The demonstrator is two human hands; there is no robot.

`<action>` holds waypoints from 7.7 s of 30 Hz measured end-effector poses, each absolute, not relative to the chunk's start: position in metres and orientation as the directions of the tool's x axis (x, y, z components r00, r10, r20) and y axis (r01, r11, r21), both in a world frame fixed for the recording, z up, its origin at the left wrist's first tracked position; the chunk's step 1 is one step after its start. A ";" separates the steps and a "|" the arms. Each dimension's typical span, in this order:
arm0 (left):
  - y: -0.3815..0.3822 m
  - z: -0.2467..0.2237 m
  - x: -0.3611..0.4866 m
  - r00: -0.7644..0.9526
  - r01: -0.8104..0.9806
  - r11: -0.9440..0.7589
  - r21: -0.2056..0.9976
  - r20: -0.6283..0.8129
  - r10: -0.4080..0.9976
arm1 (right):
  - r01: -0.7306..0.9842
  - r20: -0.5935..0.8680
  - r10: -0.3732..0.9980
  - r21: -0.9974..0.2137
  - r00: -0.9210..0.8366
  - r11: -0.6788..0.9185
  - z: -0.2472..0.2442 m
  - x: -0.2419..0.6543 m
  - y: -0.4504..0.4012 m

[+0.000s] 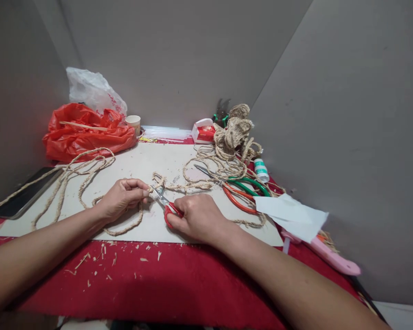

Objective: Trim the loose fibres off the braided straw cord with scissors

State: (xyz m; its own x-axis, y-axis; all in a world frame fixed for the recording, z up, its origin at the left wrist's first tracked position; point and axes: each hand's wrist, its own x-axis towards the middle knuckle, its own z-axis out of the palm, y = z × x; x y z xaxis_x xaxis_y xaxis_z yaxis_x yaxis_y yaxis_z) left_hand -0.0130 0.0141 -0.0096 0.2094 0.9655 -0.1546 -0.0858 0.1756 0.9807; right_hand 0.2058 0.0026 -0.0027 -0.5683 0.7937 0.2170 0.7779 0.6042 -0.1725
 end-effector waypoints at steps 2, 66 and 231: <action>0.014 -0.010 -0.013 0.212 -0.091 0.175 0.980 -0.153 0.965 | 0.779 0.226 0.794 -0.172 -0.564 0.603 -0.003 0.206 0.002; 0.017 -0.011 -0.015 0.217 -0.245 0.148 0.958 -0.095 0.972 | 0.777 0.256 0.809 -0.236 -0.530 0.583 -0.012 0.201 0.002; 0.006 -0.011 -0.011 0.122 0.218 -0.189 0.957 0.165 0.979 | 0.802 0.211 0.834 -0.235 -0.509 0.549 -0.008 0.203 0.003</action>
State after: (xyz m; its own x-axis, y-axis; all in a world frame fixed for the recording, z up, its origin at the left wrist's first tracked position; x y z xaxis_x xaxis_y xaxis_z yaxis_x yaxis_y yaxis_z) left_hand -0.0112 0.0061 -0.0110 0.1220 0.9786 0.1655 0.2183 -0.1891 0.9574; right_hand 0.2028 0.0028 -0.0076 -0.5093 0.8344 0.2109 0.8021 0.5490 -0.2352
